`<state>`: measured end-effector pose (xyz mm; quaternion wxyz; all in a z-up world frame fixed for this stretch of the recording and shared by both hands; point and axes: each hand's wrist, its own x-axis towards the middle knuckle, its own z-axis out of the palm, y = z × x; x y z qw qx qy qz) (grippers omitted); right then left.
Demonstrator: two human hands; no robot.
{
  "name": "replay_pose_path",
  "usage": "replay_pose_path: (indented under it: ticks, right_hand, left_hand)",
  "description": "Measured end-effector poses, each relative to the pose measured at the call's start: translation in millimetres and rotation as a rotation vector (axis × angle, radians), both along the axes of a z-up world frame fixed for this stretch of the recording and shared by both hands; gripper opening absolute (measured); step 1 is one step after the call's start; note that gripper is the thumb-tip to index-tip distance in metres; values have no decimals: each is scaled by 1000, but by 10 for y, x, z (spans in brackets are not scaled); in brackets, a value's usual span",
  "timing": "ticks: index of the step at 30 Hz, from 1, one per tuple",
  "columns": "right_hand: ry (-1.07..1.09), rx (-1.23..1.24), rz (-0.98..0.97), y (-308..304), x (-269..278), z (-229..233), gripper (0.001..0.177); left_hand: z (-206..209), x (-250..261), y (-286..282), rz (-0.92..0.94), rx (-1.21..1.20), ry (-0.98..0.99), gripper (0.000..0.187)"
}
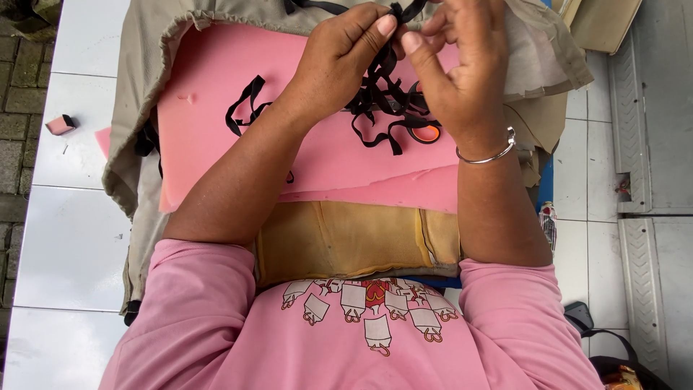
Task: Trimming and preparing black fabric strips using scissors on a work surface.
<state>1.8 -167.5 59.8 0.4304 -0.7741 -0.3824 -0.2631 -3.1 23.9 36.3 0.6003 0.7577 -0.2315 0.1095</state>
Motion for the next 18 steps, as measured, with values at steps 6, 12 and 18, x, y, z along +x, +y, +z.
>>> replay_pose_path:
  ticks: [6, 12, 18]
  right_hand:
    - [154, 121, 120, 1, 166, -208, 10]
    - [155, 175, 116, -7, 217, -259, 16]
    - [873, 757, 400, -68, 309, -288, 9]
  left_hand:
    - [-124, 84, -14, 130, 136, -153, 32]
    - [-19, 27, -8, 148, 119, -330, 12]
    - [-78, 78, -4, -91, -354, 3, 9]
